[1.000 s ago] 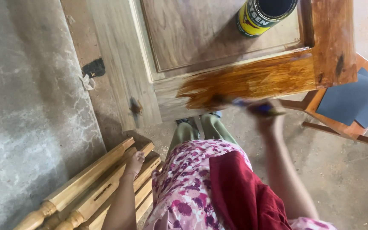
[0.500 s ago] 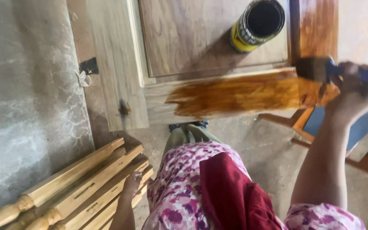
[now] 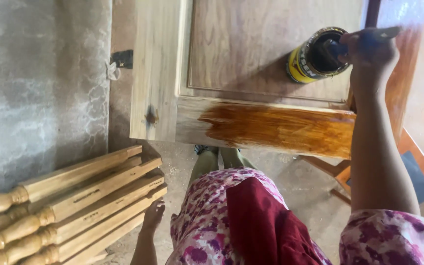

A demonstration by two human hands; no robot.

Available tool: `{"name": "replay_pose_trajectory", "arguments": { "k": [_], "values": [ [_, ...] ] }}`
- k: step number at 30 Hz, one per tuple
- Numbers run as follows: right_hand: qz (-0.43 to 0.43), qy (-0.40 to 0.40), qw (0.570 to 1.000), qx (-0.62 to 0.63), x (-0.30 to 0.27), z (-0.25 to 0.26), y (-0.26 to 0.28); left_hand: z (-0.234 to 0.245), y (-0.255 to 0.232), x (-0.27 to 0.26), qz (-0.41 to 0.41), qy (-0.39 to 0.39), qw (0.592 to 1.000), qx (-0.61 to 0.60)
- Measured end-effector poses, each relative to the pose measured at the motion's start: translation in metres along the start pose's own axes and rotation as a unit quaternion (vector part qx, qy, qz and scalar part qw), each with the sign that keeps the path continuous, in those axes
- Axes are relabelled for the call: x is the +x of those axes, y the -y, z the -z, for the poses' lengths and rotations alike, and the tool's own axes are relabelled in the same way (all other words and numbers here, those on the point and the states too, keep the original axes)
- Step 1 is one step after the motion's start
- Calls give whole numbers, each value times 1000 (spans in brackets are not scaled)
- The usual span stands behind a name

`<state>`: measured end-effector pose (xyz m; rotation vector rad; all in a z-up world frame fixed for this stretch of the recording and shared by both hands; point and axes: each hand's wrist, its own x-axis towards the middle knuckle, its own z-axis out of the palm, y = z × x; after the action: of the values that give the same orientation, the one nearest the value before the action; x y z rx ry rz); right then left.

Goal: Apply stain to a wooden door frame using a paintbrush.

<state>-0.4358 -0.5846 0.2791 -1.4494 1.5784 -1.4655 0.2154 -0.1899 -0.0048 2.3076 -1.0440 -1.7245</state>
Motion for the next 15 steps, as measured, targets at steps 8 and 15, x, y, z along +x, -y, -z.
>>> {"name": "replay_pose_trajectory", "arguments": {
  "k": [8, 15],
  "values": [
    [181, 127, 915, -338, 9, 15, -20, -28, 15, -10, 42, -26, 998, -39],
    [155, 34, 893, -421, 2, 10, -61, -34, -7, -13, 39, -32, 996, -73]
  ]
}}
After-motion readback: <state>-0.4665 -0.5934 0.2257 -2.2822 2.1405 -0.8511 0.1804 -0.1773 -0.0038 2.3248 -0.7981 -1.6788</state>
